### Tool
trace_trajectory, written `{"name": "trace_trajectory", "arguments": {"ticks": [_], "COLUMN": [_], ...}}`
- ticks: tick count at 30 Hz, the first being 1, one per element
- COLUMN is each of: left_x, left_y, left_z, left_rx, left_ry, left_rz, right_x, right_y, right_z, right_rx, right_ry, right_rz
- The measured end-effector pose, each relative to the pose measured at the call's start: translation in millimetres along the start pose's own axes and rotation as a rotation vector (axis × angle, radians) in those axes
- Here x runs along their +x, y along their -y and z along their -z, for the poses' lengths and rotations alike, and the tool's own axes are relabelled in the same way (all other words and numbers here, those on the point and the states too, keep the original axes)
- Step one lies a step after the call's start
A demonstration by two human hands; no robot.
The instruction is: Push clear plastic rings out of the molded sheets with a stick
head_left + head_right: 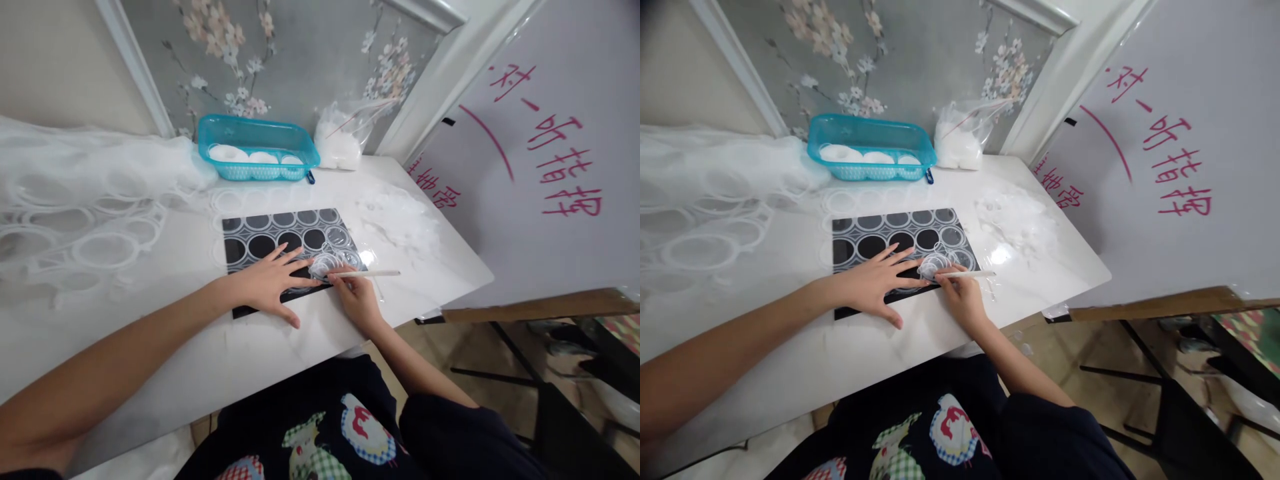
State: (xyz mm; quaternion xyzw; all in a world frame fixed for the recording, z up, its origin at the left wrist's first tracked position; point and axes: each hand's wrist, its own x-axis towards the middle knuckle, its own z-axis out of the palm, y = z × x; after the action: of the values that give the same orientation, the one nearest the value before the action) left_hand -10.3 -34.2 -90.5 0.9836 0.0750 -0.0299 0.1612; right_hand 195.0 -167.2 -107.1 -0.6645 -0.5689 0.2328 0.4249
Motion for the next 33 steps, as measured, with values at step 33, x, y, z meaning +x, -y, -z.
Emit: {"name": "trace_trajectory", "arguments": {"ticks": [33], "left_x": [1.3], "left_y": [0.2], "left_z": [0.9], "left_rx": [-0.054], "left_ry": [0.002], "left_rz": [-0.004], "right_x": [2.6], "right_y": [5.1], "right_z": [0.8], "right_rx": [0.005], "right_ry": [-0.004], "right_rz": [-0.036]}}
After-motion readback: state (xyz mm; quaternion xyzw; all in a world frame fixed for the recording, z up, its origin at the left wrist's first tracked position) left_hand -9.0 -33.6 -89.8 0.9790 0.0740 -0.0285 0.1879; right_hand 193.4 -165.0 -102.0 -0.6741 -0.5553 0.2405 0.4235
